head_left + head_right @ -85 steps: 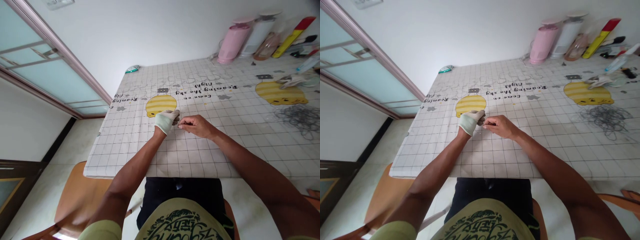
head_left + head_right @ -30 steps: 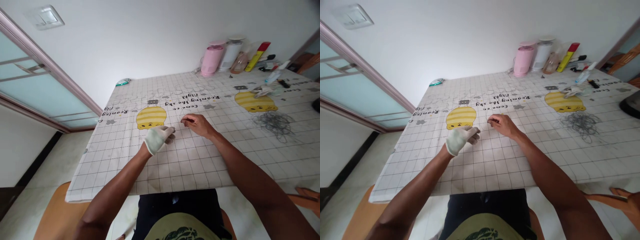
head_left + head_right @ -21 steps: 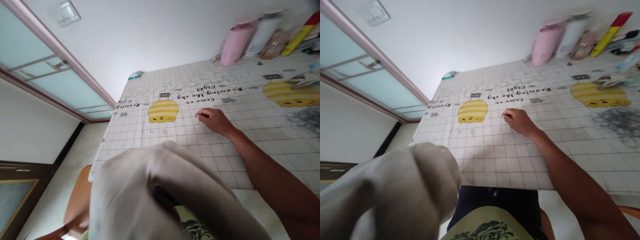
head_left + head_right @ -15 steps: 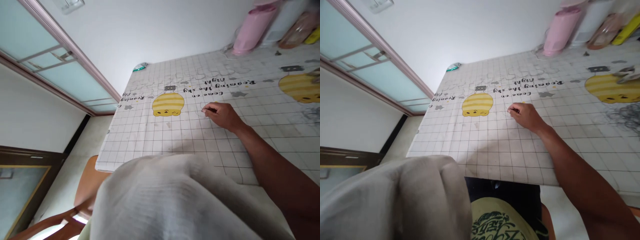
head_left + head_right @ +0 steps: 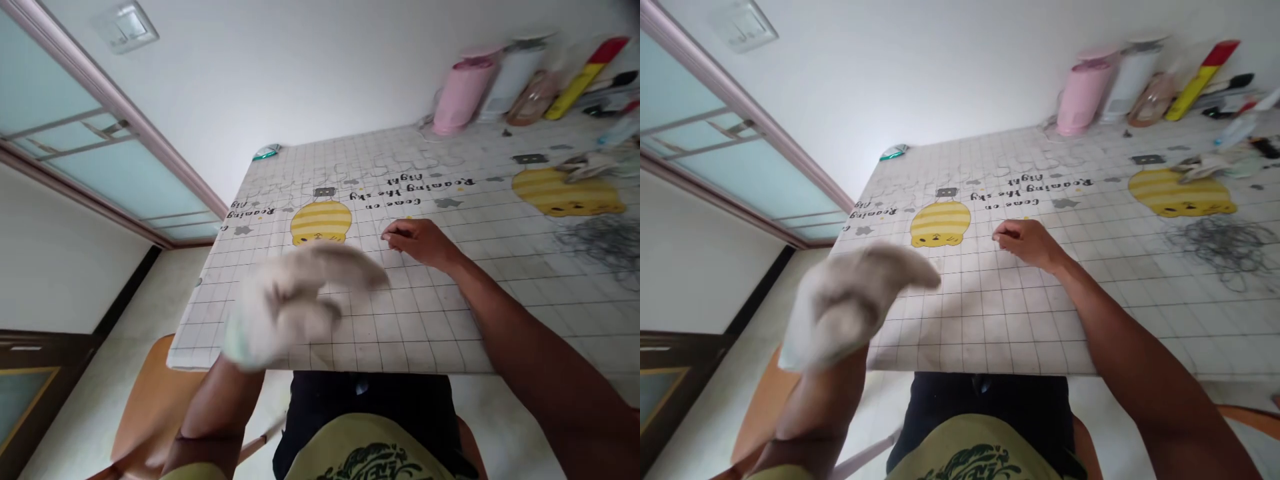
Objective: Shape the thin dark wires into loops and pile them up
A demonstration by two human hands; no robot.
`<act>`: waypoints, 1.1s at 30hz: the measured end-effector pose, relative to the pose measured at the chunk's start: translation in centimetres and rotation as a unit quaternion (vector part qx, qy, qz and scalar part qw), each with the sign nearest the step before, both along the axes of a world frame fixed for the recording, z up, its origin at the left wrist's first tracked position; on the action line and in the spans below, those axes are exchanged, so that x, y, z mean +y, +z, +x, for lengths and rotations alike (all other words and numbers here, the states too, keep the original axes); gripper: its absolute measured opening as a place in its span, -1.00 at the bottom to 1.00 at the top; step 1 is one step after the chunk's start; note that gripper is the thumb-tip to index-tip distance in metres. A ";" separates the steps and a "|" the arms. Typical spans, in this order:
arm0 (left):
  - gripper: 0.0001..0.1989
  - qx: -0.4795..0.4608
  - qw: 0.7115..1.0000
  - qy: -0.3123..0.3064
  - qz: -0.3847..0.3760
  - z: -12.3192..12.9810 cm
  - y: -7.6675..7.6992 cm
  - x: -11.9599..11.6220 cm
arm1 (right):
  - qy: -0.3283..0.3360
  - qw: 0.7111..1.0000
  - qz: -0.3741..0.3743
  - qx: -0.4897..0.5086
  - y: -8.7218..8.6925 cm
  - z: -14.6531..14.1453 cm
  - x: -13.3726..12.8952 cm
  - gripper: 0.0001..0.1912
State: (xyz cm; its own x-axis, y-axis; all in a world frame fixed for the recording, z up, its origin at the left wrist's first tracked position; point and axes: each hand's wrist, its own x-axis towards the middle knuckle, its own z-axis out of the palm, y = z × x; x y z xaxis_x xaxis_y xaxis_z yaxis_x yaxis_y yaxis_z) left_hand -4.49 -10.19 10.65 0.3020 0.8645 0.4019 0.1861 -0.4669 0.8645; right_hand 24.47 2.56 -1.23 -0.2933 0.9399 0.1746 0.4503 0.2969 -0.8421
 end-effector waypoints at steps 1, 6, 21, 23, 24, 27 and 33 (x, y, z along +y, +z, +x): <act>-0.68 -0.005 1.000 0.006 -0.016 0.8 -0.4 2.2 | 0.020 1.000 -0.011 0.019 0.1 0.0 -0.1 -0.75; -0.59 0.007 0.987 0.065 -0.150 2.8 -5.4 11.4 | 0.085 0.994 -0.029 0.061 0.2 -0.5 -0.7 -0.71; -0.71 -0.009 0.963 0.052 -0.266 5.7 -9.8 12.9 | 0.175 0.978 -0.095 0.060 -0.1 -1.9 -1.3 -0.75; -0.71 -0.047 0.956 0.072 -0.280 5.7 -10.4 13.1 | 0.159 0.982 -0.084 0.051 -0.1 -2.0 -1.4 -0.75; -0.72 -0.066 0.951 0.078 -0.290 5.7 -10.7 13.3 | 0.146 0.985 -0.077 0.044 -0.1 -2.0 -1.4 -0.74; -0.74 -0.116 0.937 0.082 -0.318 5.5 -11.5 13.7 | 0.099 0.993 -0.049 0.034 -0.3 -2.2 -1.3 -0.72; -0.70 -0.220 0.907 0.056 -0.355 4.9 -12.7 14.1 | 0.062 0.997 0.026 0.035 -1.1 -2.8 -1.2 -0.71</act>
State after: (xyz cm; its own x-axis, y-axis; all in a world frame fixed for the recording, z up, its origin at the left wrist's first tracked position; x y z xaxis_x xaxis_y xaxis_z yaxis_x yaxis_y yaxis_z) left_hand 0.43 3.93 -2.09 0.1415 0.9677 -0.2088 -0.2371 0.2379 0.9419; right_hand 21.65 1.41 -2.31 -0.3930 0.8862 0.2451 0.3486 0.3903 -0.8521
